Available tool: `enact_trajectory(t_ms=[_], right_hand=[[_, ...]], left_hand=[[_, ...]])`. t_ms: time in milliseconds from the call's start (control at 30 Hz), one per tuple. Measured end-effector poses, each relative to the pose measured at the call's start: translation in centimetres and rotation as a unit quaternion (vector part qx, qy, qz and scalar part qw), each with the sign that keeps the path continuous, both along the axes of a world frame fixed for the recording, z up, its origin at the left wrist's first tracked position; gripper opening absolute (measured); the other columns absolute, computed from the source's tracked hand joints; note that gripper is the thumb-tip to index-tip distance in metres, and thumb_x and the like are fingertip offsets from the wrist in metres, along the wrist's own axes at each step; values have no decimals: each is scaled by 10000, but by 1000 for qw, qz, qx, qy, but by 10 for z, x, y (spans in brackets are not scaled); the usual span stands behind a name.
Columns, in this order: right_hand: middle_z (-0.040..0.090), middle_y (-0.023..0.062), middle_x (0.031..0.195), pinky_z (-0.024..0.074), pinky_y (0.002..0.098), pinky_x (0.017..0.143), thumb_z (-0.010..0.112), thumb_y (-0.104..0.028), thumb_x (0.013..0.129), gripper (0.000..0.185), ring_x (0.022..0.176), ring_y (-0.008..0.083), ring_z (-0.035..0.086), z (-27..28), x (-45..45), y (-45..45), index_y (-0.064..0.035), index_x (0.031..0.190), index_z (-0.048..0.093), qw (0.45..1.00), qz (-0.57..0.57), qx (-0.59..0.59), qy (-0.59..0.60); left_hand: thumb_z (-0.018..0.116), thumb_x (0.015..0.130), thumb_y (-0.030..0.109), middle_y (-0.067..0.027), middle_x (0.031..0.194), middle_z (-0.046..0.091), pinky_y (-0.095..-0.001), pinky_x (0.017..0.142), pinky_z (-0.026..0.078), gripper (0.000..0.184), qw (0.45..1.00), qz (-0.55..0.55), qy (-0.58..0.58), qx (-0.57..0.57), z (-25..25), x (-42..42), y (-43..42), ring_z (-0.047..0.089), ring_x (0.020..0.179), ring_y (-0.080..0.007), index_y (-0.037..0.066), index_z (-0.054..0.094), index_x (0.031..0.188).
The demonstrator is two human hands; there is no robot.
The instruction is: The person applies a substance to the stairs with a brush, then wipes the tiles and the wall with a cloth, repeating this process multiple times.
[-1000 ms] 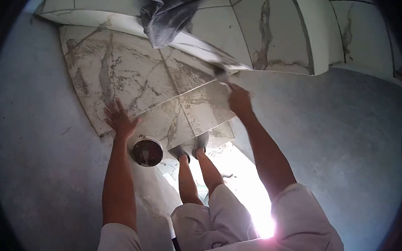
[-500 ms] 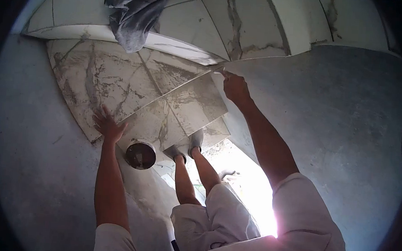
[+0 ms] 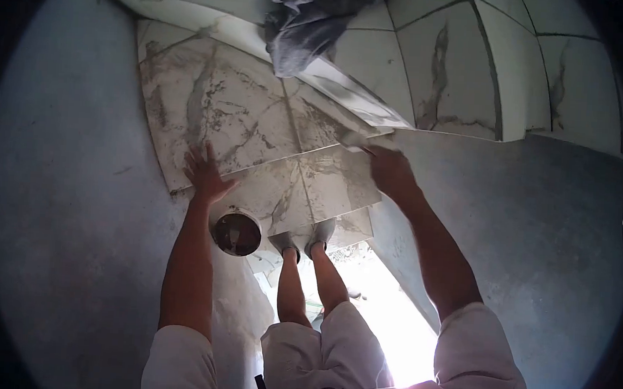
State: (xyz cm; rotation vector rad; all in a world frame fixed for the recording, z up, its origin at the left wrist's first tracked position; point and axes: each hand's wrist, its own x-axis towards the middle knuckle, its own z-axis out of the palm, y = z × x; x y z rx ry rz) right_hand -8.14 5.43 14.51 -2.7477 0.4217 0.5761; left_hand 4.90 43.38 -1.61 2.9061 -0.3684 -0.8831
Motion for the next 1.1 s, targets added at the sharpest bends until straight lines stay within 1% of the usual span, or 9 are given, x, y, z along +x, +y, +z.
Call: enact_trajectory(t_ms=[200, 400, 500, 600, 733, 900, 933, 1000, 1100], right_hand=[[689, 187, 912, 544, 479, 748, 484, -135, 895, 309, 862, 341, 681, -96, 102, 13, -136, 1176, 613, 999, 10, -51, -16], [655, 174, 1090, 488, 497, 893, 485, -139, 889, 346, 985, 356, 635, -34, -36, -32, -99, 1210, 607, 982, 15, -145, 119], [653, 202, 1038, 516, 491, 819, 452, -172, 942, 293, 906, 374, 642, -31, 31, 12, -63, 1178, 586, 935, 220, -176, -217], [667, 201, 929, 530, 475, 682, 447, -170, 949, 321, 757, 382, 651, -40, 157, 114, -105, 1219, 608, 981, 181, -13, -70], [663, 195, 950, 505, 484, 786, 420, -154, 946, 294, 876, 368, 641, -106, 111, 63, -46, 1137, 616, 976, 183, 0, -115], [661, 200, 1055, 488, 475, 881, 388, -225, 990, 336, 967, 396, 630, -33, -81, -31, -98, 1177, 636, 944, 158, -202, 210], [660, 202, 1061, 492, 458, 893, 457, -227, 966, 300, 996, 400, 625, -7, -89, -16, -84, 1125, 669, 977, 15, -145, 157], [640, 212, 1099, 489, 451, 898, 494, -221, 953, 292, 1032, 395, 607, 22, -54, 26, -90, 1165, 647, 990, -25, -85, 114], [649, 233, 1040, 506, 467, 824, 469, -164, 942, 296, 947, 398, 629, 16, 45, 98, -28, 1156, 623, 995, 80, 54, -33]], left_hand=[[775, 717, 462, -258, 1561, 30, -653, 1096, 89, 1148, 991, 18, -36, -124, -10, -5, 20, 17, 1438, -450, 157, 30, 1536], [644, 839, 236, -280, 1339, 475, -483, 1086, 306, 606, 917, 200, -215, -270, 12, -105, 54, 413, 1282, -411, -21, 453, 1353], [676, 816, 261, -288, 1167, 563, -447, 964, 432, 494, 890, 420, -130, -120, -3, -191, 69, 540, 1084, -413, -65, 568, 1170], [744, 779, 317, -287, 1160, 552, -452, 882, 484, 633, 766, 638, 53, 46, -54, -292, 104, 587, 997, -394, -104, 507, 1188], [800, 752, 357, -211, 1261, 466, -508, 945, 438, 864, 441, 832, 236, -240, -87, -324, 103, 549, 1086, -395, 15, 310, 1376], [502, 949, 79, -141, 1309, 467, -507, 946, 454, 507, 365, 754, 280, -469, -160, -352, 119, 489, 1191, -420, 122, 278, 1401], [465, 940, 36, -165, 1326, 469, -494, 978, 456, 504, 462, 692, 265, -488, -154, -351, 114, 489, 1201, -422, 110, 291, 1407], [475, 946, 43, -182, 1286, 498, -488, 959, 488, 468, 244, 795, 232, -505, -161, -343, 118, 519, 1178, -414, 78, 328, 1389], [487, 955, 63, -207, 1256, 518, -474, 930, 524, 458, 354, 795, 203, -449, -154, -333, 111, 574, 1118, -399, 53, 340, 1390]])
